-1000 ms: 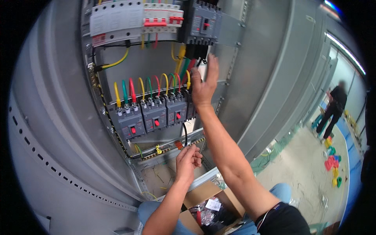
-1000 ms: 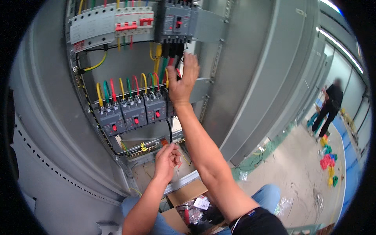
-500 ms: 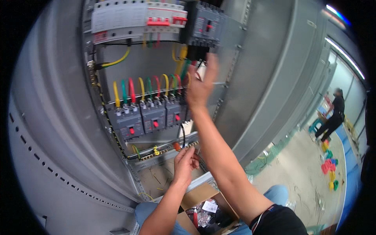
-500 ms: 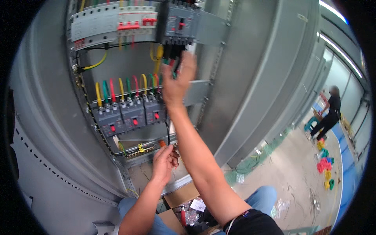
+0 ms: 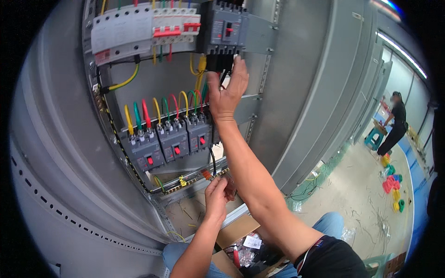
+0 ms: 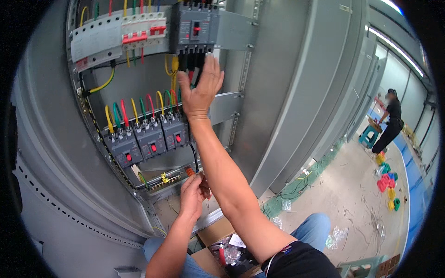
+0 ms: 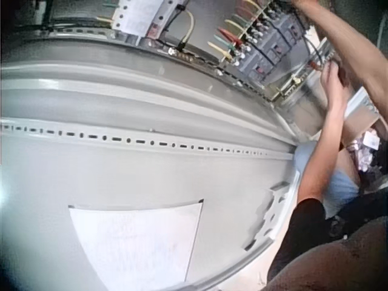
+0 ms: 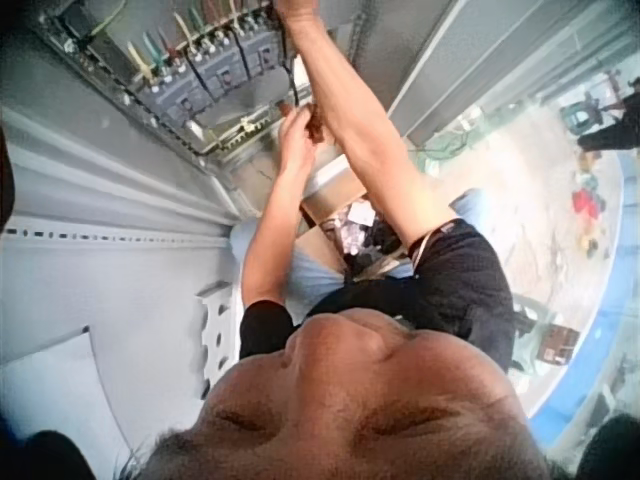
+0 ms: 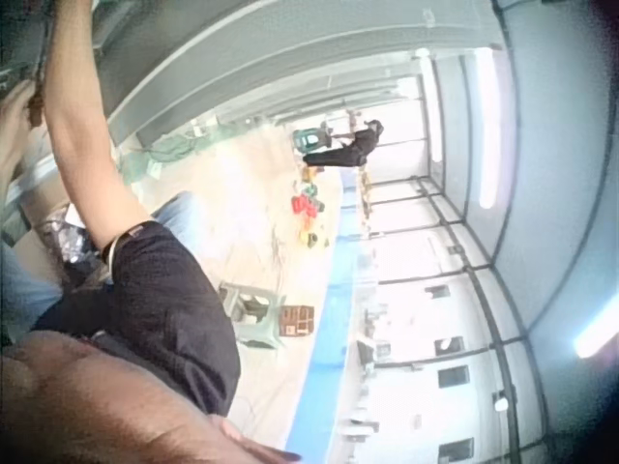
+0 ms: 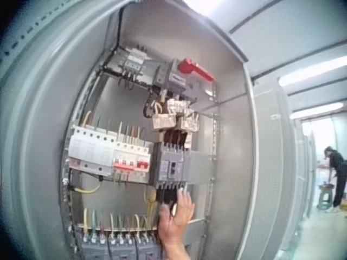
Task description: The person opens an electrical cabinet and installs small black electrical components onto the internal wiring. They retrieve components from a cardboard box, attach them to the wires, and secure them in place.
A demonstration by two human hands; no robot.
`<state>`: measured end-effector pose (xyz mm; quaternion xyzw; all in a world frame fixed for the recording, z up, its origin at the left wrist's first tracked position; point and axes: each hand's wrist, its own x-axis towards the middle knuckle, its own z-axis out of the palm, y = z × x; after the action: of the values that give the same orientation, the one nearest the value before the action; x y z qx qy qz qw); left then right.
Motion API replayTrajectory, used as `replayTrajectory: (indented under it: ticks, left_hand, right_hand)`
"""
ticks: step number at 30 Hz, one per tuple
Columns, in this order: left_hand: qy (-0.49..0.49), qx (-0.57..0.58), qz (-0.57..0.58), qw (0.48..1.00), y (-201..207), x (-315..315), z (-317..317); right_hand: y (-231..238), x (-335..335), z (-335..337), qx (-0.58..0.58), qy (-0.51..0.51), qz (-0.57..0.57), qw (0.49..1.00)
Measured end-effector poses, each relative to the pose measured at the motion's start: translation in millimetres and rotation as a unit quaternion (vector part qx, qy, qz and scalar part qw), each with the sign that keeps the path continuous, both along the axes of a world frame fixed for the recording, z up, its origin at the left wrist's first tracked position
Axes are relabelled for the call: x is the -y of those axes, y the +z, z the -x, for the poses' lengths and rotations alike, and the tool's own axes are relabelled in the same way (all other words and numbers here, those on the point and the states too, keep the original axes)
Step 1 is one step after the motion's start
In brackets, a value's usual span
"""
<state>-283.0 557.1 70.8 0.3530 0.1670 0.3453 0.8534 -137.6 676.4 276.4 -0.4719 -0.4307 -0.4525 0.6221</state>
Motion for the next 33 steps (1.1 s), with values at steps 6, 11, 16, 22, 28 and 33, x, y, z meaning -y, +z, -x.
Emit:
replayTrajectory:
  ticks: [6, 11, 16, 22, 28, 33]
  left_hand:
    - [0.013, -0.030, 0.000, 0.999, 2.4, -7.6, 11.0]
    - [0.035, -0.037, -0.002, 0.999, -5.3, -15.7, 9.0]
    - [0.054, -0.032, -0.005, 0.998, 17.4, -6.6, 18.2]
    - [0.017, -0.024, -0.044, 0.999, 11.9, 12.6, 24.9]
    - [0.007, -0.052, -0.056, 0.997, 7.1, 29.3, 19.0]
    - [0.004, -0.096, -0.071, 0.993, -1.1, 40.0, 17.4]
  right_hand:
    - [-43.4, 65.6, -10.0, -0.062, 0.157, -0.013, 0.986]
    - [-157.7, 157.1, -44.8, -0.122, 0.238, 0.229, 0.936]
    - [-254.5, 261.2, -51.5, -0.236, 0.280, 0.612, 0.701]
    - [-404.7, 370.0, -43.6, -0.197, 0.310, 0.827, 0.426]
    - [-519.0, 411.6, -10.1, -0.221, 0.198, 0.874, 0.385]
    - [-562.2, 440.7, 14.9, -0.163, 0.044, 0.906, 0.388]
